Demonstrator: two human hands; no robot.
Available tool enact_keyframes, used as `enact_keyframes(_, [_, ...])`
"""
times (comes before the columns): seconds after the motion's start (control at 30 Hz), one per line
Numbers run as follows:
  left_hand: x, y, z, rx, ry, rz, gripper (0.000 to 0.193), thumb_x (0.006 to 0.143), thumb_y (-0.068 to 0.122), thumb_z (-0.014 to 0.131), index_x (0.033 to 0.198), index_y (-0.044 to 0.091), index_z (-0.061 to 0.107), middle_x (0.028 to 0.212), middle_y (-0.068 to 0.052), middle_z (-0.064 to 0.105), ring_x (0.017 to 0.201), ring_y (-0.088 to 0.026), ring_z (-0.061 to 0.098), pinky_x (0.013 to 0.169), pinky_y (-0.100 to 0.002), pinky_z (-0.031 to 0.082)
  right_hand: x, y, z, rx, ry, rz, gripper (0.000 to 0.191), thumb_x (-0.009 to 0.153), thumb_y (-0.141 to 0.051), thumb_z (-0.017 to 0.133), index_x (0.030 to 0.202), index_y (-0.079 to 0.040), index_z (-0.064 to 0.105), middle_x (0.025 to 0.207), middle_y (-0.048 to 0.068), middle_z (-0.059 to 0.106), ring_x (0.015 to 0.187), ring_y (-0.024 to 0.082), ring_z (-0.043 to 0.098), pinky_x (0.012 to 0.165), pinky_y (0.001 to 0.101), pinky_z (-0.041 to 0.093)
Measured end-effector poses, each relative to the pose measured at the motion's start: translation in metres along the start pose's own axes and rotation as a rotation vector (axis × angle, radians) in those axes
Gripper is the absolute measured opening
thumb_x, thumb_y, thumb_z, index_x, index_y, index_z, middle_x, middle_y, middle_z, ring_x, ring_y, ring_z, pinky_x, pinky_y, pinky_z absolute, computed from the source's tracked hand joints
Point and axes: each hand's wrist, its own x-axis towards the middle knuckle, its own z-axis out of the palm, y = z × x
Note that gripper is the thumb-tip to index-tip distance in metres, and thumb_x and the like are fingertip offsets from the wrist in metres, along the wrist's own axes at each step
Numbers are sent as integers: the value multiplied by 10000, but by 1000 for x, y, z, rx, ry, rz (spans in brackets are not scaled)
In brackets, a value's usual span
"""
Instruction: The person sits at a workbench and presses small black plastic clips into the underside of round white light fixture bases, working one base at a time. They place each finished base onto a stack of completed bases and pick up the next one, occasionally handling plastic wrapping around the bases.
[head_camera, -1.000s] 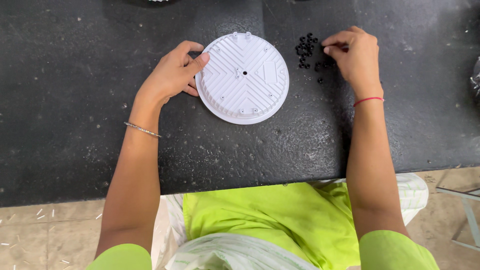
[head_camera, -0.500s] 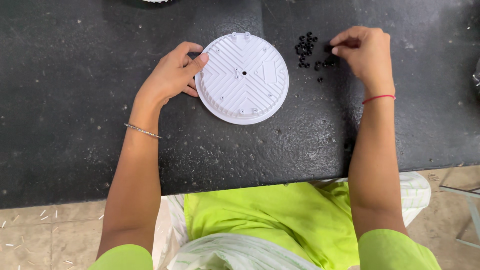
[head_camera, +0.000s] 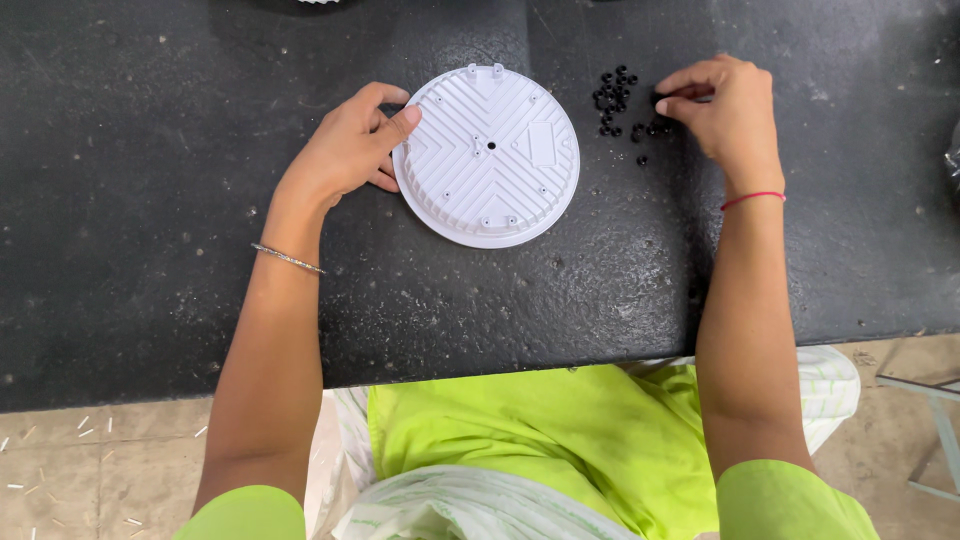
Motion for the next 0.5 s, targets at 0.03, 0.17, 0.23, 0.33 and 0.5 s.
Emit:
enact_keyframes(0.03, [1, 0, 1, -9, -5, -4, 574, 1007, 404, 593, 1391, -14, 504, 979, -160, 700, 784, -185, 742, 622, -348, 656, 0, -1, 0, -22, 8, -15, 222, 858, -45, 860, 1072, -89, 821, 969, 125, 722, 884, 240, 734, 806, 333, 579])
enact_keyframes(0.17, [-2, -6, -1, -51, 3, 19, 554, 993, 395, 619, 1368, -3, 531, 992, -142, 709, 796, -174, 732, 620, -352, 655, -2, -18, 5, -6, 67, -100, 208, 887, 5, 801, 1086, -59, 806, 1028, 130, 732, 908, 255, 734, 841, 329, 588])
enact_keyframes(0.23, [-6, -9, -6, -56, 11, 34, 541, 994, 396, 627, 1356, 2, 544, 1002, -128, 710, 821, -162, 728, 622, -350, 659, -4, -29, 11, 2, 80, -84, 222, 887, 18, 792, 1098, -51, 803, 1033, 136, 731, 912, 254, 739, 839, 331, 589])
enact_keyframes(0.33, [-10, -13, -8, -52, -7, 36, 533, 1002, 405, 620, 1351, 8, 545, 984, -117, 711, 832, -157, 729, 624, -346, 660, -8, -34, 8, 12, 121, -45, 238, 890, 48, 767, 1110, -36, 798, 1047, 143, 737, 916, 247, 752, 837, 330, 595])
enact_keyframes(0.5, [-13, -11, -9, -27, 6, 36, 547, 1000, 407, 620, 1362, 5, 538, 948, -115, 697, 818, -166, 727, 616, -352, 663, -9, -26, 0, -17, 114, 65, 247, 878, 34, 780, 1109, -50, 807, 993, 141, 758, 889, 224, 761, 821, 329, 588])
